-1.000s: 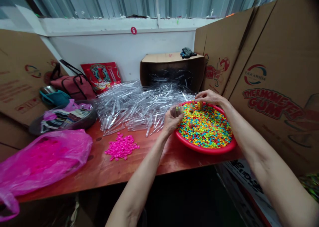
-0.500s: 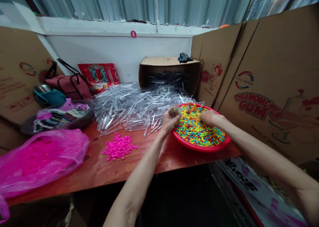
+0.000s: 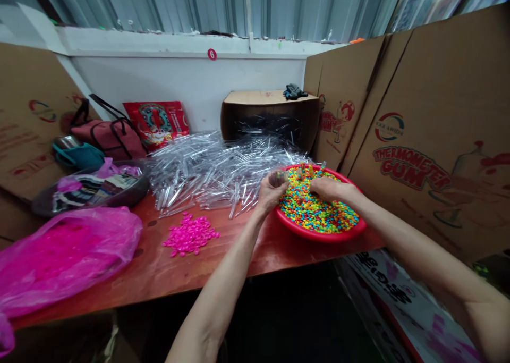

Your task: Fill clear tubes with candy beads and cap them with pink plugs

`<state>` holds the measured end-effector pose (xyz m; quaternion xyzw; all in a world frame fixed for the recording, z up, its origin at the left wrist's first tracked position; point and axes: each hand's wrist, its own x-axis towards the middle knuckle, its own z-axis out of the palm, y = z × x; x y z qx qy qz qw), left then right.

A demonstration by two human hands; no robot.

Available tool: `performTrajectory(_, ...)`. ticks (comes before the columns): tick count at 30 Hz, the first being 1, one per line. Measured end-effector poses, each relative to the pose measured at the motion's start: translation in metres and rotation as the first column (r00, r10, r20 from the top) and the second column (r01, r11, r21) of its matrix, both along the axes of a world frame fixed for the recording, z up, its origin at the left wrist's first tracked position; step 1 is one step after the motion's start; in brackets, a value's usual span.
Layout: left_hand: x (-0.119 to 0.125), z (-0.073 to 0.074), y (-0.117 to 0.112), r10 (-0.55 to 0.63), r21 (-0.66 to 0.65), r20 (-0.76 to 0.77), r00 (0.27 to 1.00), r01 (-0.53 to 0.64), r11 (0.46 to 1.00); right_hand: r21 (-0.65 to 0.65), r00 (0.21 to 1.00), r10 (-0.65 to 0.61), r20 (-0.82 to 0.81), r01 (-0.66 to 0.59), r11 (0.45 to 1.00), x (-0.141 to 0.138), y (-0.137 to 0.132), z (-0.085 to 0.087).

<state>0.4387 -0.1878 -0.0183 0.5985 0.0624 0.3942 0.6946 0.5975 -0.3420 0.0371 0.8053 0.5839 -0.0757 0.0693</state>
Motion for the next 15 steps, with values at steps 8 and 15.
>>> performTrajectory(8,0.001,0.001,0.000,0.007,0.001,0.017,1.000,-0.007,1.000,0.271,0.841,0.142,-0.522,0.006,0.963,0.023,-0.015,0.031)
performTrajectory(15,-0.002,0.003,-0.002,0.006,0.012,0.028,1.000,-0.006,1.000,0.202,0.841,0.104,-0.531,0.006,0.979,0.030,-0.019,0.023)
